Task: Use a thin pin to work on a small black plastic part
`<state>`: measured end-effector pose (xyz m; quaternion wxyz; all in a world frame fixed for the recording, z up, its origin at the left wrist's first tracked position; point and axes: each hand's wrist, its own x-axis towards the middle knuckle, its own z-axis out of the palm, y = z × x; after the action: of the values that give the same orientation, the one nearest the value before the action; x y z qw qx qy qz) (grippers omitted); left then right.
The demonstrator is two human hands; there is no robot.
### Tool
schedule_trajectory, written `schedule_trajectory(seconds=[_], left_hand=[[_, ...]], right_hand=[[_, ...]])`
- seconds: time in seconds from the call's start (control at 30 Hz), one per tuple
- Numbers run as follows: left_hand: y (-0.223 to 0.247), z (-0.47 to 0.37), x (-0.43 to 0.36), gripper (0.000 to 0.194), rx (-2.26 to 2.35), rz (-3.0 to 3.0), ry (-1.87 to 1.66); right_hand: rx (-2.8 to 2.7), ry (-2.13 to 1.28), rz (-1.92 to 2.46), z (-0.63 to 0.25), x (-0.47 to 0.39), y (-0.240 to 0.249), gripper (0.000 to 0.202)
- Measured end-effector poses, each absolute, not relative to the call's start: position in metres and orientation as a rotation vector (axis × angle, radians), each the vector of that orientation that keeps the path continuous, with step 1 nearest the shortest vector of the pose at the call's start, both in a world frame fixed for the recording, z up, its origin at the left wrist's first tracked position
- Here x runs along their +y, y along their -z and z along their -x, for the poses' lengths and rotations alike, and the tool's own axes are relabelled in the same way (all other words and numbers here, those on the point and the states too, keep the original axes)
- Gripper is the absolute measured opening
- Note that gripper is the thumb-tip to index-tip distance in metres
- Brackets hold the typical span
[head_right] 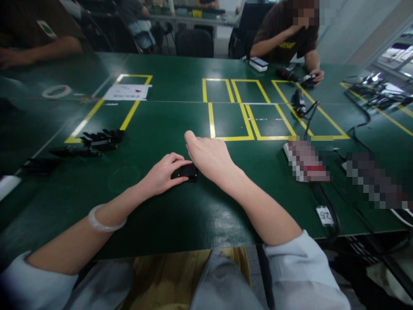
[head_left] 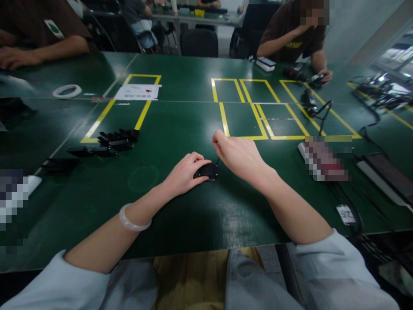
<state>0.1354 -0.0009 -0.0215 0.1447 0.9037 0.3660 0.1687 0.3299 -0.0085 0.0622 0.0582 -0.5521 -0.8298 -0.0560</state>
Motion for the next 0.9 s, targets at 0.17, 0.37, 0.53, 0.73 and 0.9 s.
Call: schedule_trajectory(seconds=[0.17,0.37,0.53,0.73,0.9], left_hand=[[0.0237,-0.1348,-0.0004,0.043,1.049,-2.6,-0.497],[0.0222,-0.1349,-0.0004,0.042,1.088,-2.657,-0.462],[0.0227,-0.1353,-0.0005,0.042,1.061,-2.625,-0.484],[0.023,-0.1349,-0.0008,0.042,1.073,-2.65,-0.475],[0.0219,-0.1349,-0.0015,0.043,1.098,-2.67,-0.444]], right_hand=[[-2.498,0.123,1.668,-0.33,-0.0107,-0.0639,0.028],[-2.489,0.127,1.695,-0.3296,-0.0096,-0.0647,0.038],[-2.504,0.177,1.697,-0.3296,-0.0084,-0.0635,0.032],[-2.477,0.173,1.65,-0.3299,-0.0111,-0.0649,0.034],[-2.476,0.216,1.681,-0.3306,-0.0095,-0.0622,0.032]])
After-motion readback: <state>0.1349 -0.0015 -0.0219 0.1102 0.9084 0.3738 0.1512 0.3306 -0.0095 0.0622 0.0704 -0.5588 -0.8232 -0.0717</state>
